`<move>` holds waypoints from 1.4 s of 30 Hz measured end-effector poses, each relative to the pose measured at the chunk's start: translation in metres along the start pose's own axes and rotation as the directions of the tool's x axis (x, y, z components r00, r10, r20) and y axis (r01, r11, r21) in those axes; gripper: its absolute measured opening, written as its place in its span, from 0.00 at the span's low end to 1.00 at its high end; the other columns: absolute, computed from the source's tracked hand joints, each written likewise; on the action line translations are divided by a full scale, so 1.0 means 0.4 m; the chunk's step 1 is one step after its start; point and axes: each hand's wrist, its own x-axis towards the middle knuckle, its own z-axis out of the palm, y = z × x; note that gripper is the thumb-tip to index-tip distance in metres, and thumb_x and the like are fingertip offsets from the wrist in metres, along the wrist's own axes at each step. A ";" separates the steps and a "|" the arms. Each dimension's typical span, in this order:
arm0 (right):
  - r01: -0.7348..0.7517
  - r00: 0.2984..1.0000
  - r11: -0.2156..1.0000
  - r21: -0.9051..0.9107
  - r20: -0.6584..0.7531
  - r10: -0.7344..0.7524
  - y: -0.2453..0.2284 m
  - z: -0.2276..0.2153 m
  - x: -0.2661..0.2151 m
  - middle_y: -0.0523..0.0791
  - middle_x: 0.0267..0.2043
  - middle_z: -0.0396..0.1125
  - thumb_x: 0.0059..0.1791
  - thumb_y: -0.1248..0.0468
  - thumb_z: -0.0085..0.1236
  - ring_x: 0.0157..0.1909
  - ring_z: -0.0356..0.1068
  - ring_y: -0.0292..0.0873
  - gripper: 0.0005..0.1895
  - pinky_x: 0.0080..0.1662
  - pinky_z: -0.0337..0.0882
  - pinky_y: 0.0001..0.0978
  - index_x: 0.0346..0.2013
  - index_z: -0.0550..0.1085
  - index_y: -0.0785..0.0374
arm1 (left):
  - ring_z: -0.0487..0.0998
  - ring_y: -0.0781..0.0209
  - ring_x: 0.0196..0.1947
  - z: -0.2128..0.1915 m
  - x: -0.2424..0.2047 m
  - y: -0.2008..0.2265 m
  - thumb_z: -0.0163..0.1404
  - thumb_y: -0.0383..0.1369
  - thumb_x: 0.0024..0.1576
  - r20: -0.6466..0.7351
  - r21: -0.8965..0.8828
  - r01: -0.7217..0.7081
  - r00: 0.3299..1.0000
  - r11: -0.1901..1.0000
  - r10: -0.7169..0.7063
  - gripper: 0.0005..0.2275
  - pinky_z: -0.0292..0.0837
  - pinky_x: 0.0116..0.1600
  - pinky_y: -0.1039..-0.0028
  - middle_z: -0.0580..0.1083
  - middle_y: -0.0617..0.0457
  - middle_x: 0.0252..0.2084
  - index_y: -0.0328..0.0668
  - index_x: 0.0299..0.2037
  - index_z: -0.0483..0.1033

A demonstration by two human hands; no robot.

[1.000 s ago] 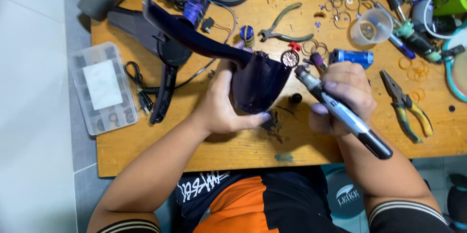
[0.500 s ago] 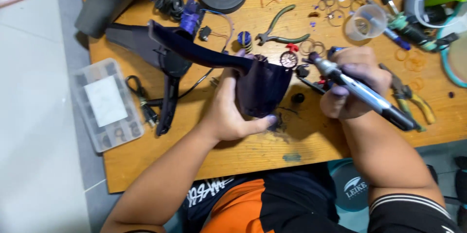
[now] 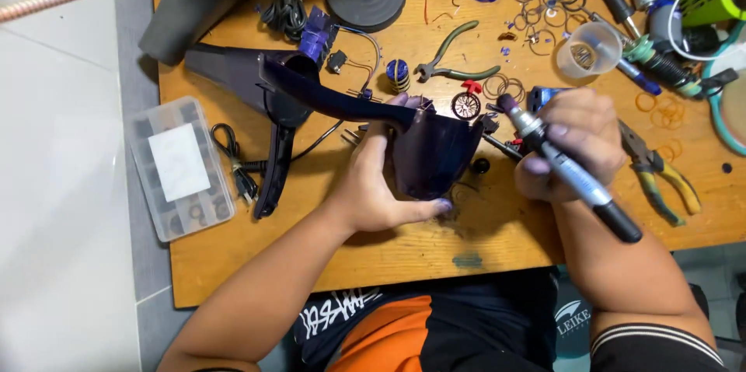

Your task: Marking the inner edges of a hairdryer component with a black marker on a workbench.

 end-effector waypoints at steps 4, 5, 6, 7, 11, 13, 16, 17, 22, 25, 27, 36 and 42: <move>0.028 0.996 0.997 -0.072 0.082 -0.022 -0.055 -0.001 0.046 0.58 0.38 0.71 0.63 0.56 0.59 0.39 0.71 0.61 0.18 0.45 0.75 0.53 0.51 0.66 0.68 | 0.61 0.40 0.89 0.001 0.003 -0.022 0.77 0.51 0.47 -0.017 -0.004 -0.048 0.999 0.999 0.048 0.60 0.53 0.92 0.55 0.60 0.37 0.88 0.33 0.85 0.51; 0.024 0.998 0.997 -0.074 0.067 -0.019 -0.061 0.003 0.053 0.58 0.37 0.70 0.63 0.57 0.59 0.38 0.71 0.61 0.17 0.45 0.75 0.52 0.50 0.66 0.69 | 0.59 0.39 0.90 0.003 -0.001 -0.026 0.77 0.50 0.47 -0.023 -0.012 -0.081 0.996 0.997 0.081 0.60 0.51 0.93 0.54 0.59 0.36 0.87 0.30 0.85 0.51; 0.026 0.998 0.997 -0.078 0.050 -0.023 -0.060 0.007 0.065 0.59 0.36 0.69 0.63 0.58 0.59 0.37 0.72 0.62 0.17 0.45 0.75 0.51 0.50 0.66 0.70 | 0.57 0.39 0.90 0.001 0.005 -0.030 0.78 0.49 0.48 -0.030 -0.016 -0.122 0.992 0.992 0.122 0.60 0.49 0.94 0.54 0.58 0.34 0.87 0.27 0.84 0.51; 0.037 0.998 0.997 -0.071 0.046 -0.034 -0.052 0.015 0.053 0.59 0.36 0.69 0.63 0.58 0.59 0.37 0.72 0.62 0.17 0.45 0.75 0.51 0.50 0.66 0.70 | 0.57 0.39 0.90 -0.003 0.007 -0.029 0.78 0.49 0.48 -0.040 -0.007 -0.127 0.991 0.992 0.127 0.60 0.49 0.94 0.54 0.58 0.34 0.87 0.27 0.84 0.51; -0.002 0.995 1.000 0.022 -0.099 0.004 -0.042 0.047 0.043 0.55 0.32 0.68 0.62 0.57 0.60 0.31 0.70 0.53 0.17 0.41 0.74 0.44 0.53 0.65 0.66 | 0.59 0.40 0.90 -0.002 0.010 -0.029 0.77 0.50 0.47 -0.031 0.014 -0.141 0.990 0.990 0.141 0.59 0.48 0.94 0.55 0.59 0.37 0.87 0.30 0.84 0.52; -0.035 0.992 0.998 0.044 -0.117 0.039 -0.062 0.052 0.046 0.54 0.31 0.69 0.62 0.58 0.60 0.30 0.70 0.52 0.16 0.41 0.74 0.42 0.53 0.65 0.63 | 0.58 0.39 0.90 -0.001 0.010 -0.029 0.77 0.49 0.47 -0.015 0.011 -0.150 0.989 0.989 0.150 0.59 0.47 0.94 0.55 0.60 0.36 0.87 0.28 0.84 0.52; -0.149 0.985 0.987 0.069 -0.082 0.154 -0.085 0.039 0.046 0.55 0.34 0.70 0.63 0.55 0.58 0.35 0.73 0.56 0.16 0.46 0.72 0.45 0.53 0.67 0.63 | 0.54 0.35 0.90 -0.011 0.022 -0.031 0.75 0.48 0.48 0.049 0.004 -0.131 0.990 0.991 0.130 0.59 0.45 0.93 0.55 0.55 0.31 0.88 0.26 0.84 0.50; -0.227 0.973 0.969 0.100 -0.014 0.230 -0.093 0.030 0.042 0.53 0.37 0.71 0.63 0.53 0.59 0.39 0.72 0.54 0.16 0.49 0.73 0.45 0.53 0.69 0.63 | 0.54 0.36 0.91 -0.015 0.022 -0.037 0.76 0.47 0.49 0.063 -0.003 -0.161 0.985 0.987 0.161 0.59 0.45 0.94 0.55 0.54 0.31 0.88 0.26 0.85 0.49; -0.252 0.965 0.953 0.168 0.116 0.235 -0.111 0.045 0.052 0.47 0.39 0.71 0.63 0.54 0.60 0.44 0.75 0.49 0.15 0.49 0.79 0.41 0.52 0.70 0.62 | 0.62 0.42 0.89 -0.039 0.024 -0.037 0.77 0.44 0.50 0.067 -0.085 -0.166 0.983 0.982 0.172 0.60 0.52 0.92 0.55 0.62 0.38 0.86 0.30 0.86 0.46; -0.411 0.912 0.852 0.326 0.155 0.381 -0.139 0.047 0.052 0.50 0.46 0.72 0.64 0.56 0.59 0.56 0.83 0.63 0.14 0.61 0.86 0.52 0.59 0.70 0.60 | 0.59 0.42 0.90 -0.032 0.020 -0.047 0.78 0.43 0.49 0.071 -0.098 -0.160 0.983 0.982 0.167 0.59 0.49 0.93 0.57 0.60 0.37 0.87 0.28 0.85 0.50; -0.436 0.900 0.826 0.357 0.139 0.414 -0.140 0.047 0.044 0.51 0.56 0.69 0.66 0.58 0.57 0.59 0.82 0.64 0.15 0.62 0.88 0.55 0.64 0.67 0.60 | 0.55 0.36 0.91 -0.031 0.026 -0.054 0.79 0.44 0.49 0.045 -0.040 -0.233 0.971 0.972 0.235 0.55 0.46 0.94 0.52 0.59 0.32 0.86 0.25 0.82 0.58; -0.461 0.879 0.881 0.109 0.193 0.436 -0.169 0.040 0.088 0.60 0.50 0.77 0.65 0.58 0.58 0.54 0.85 0.62 0.15 0.59 0.86 0.48 0.58 0.69 0.66 | 0.58 0.37 0.90 -0.027 0.027 -0.053 0.81 0.44 0.48 0.053 0.024 -0.224 0.974 0.974 0.222 0.60 0.48 0.94 0.55 0.61 0.35 0.85 0.25 0.83 0.51; -0.338 0.919 0.937 0.088 0.247 0.308 -0.169 0.042 0.131 0.56 0.38 0.73 0.64 0.59 0.58 0.48 0.85 0.68 0.15 0.52 0.87 0.53 0.52 0.69 0.69 | 0.54 0.36 0.91 -0.031 0.028 -0.047 0.80 0.44 0.49 0.061 0.025 -0.214 0.975 0.977 0.212 0.56 0.46 0.94 0.53 0.59 0.34 0.85 0.23 0.81 0.57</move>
